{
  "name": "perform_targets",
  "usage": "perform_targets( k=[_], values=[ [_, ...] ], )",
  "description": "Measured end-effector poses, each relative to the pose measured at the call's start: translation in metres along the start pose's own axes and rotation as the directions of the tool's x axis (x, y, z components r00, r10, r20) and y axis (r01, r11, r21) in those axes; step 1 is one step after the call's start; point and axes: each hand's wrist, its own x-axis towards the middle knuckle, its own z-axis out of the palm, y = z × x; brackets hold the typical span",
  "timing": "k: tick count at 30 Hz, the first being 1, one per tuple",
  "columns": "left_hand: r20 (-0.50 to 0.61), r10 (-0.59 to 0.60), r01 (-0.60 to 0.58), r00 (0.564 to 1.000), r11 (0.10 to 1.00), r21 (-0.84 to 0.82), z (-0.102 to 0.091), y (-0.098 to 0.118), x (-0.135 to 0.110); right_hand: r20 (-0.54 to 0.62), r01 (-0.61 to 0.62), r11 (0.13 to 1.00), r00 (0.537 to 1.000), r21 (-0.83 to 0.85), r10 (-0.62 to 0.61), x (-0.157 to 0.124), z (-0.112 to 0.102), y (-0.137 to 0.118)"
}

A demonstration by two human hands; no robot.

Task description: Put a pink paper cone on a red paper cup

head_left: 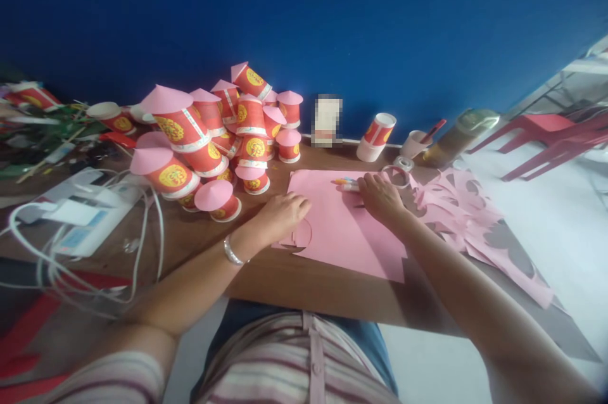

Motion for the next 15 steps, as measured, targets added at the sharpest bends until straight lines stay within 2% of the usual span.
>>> perform_targets(
  k=[4, 10, 13, 15],
  values=[
    [-0.014, -0.004, 0.005, 1.000, 0.999, 0.041, -0.003, 0.002, 0.003, -0.007, -0.012, 1.000, 1.000, -0.005, 0.012, -0.004, -0.003, -0.001],
    [-0.135, 0.014, -0.004, 0.991, 0.997, 0.075, -0.016, 0.003, -0.002, -0.023, -0.070, 0.997, 0.997, 0.018, 0.070, -0.012, -0.009, 0.005],
    [-0.111, 0.042, -0.033, 0.993, 0.996, 0.086, -0.023, 0.008, -0.015, -0.031, -0.089, 0.994, 0.995, 0.070, 0.091, -0.018, -0.010, 0.004],
    [-0.077, 0.031, -0.024, 0.997, 0.996, 0.090, -0.025, 0.013, -0.026, -0.049, -0.054, 0.993, 0.997, 0.105, 0.060, -0.024, -0.009, 0.000]
  ],
)
